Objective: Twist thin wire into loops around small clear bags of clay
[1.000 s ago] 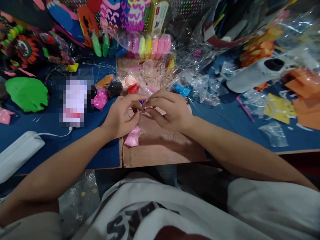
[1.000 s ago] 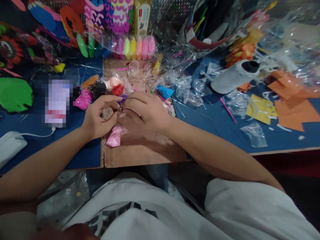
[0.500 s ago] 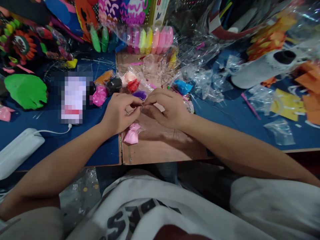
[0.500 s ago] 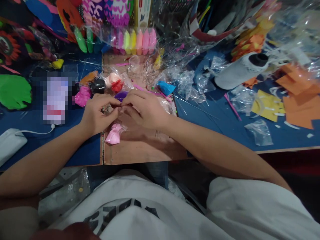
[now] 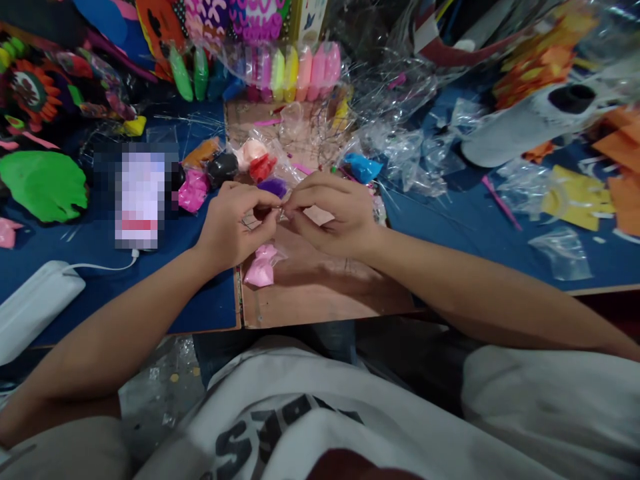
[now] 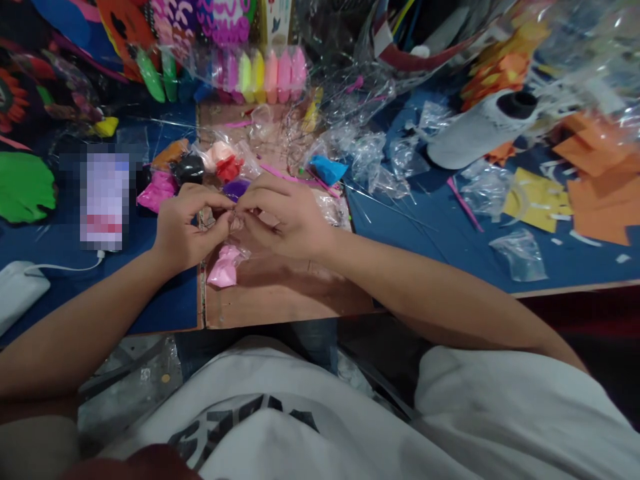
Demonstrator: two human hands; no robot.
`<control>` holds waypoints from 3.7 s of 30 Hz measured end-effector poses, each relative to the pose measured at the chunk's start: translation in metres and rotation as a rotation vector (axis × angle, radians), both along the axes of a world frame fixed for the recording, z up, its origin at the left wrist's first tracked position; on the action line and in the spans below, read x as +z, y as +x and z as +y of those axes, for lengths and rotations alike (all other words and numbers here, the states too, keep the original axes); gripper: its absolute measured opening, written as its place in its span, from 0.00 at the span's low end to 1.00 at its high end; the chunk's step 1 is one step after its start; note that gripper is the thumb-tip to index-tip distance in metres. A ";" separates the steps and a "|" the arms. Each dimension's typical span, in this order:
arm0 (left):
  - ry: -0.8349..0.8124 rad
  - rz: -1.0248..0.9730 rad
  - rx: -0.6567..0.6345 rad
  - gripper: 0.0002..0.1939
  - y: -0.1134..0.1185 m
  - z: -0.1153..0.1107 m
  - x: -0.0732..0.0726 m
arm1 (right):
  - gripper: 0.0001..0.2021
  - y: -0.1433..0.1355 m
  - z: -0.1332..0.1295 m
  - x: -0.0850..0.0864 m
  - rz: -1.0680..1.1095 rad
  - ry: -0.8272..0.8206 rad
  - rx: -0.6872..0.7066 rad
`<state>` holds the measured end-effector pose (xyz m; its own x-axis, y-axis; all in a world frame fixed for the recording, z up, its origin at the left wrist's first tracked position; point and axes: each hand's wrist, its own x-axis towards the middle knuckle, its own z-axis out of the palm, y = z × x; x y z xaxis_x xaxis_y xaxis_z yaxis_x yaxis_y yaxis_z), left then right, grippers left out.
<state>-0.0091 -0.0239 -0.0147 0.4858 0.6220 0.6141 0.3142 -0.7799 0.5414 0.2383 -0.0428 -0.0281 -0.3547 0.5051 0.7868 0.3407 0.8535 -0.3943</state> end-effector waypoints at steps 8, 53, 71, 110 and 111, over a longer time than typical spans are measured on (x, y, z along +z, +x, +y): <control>-0.078 -0.013 -0.014 0.08 0.000 -0.003 0.000 | 0.05 0.005 0.004 -0.005 -0.067 0.049 -0.046; -0.235 -0.100 -0.089 0.11 0.000 0.003 -0.008 | 0.12 0.016 0.013 -0.003 -0.206 0.046 -0.018; -0.118 -0.089 -0.122 0.10 -0.002 0.011 -0.010 | 0.09 0.012 0.005 0.003 -0.164 -0.070 -0.025; -0.210 -0.121 -0.098 0.18 0.007 0.005 -0.016 | 0.03 -0.014 -0.015 0.006 -0.030 -0.353 -0.249; -0.207 -0.119 -0.102 0.18 0.007 0.006 -0.016 | 0.03 -0.014 -0.014 0.006 -0.016 -0.374 -0.235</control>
<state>-0.0026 -0.0184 -0.0305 0.4843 0.6920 0.5353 0.1639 -0.6728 0.7215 0.2238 -0.0573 -0.0216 -0.2073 0.8224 0.5298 0.5172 0.5518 -0.6542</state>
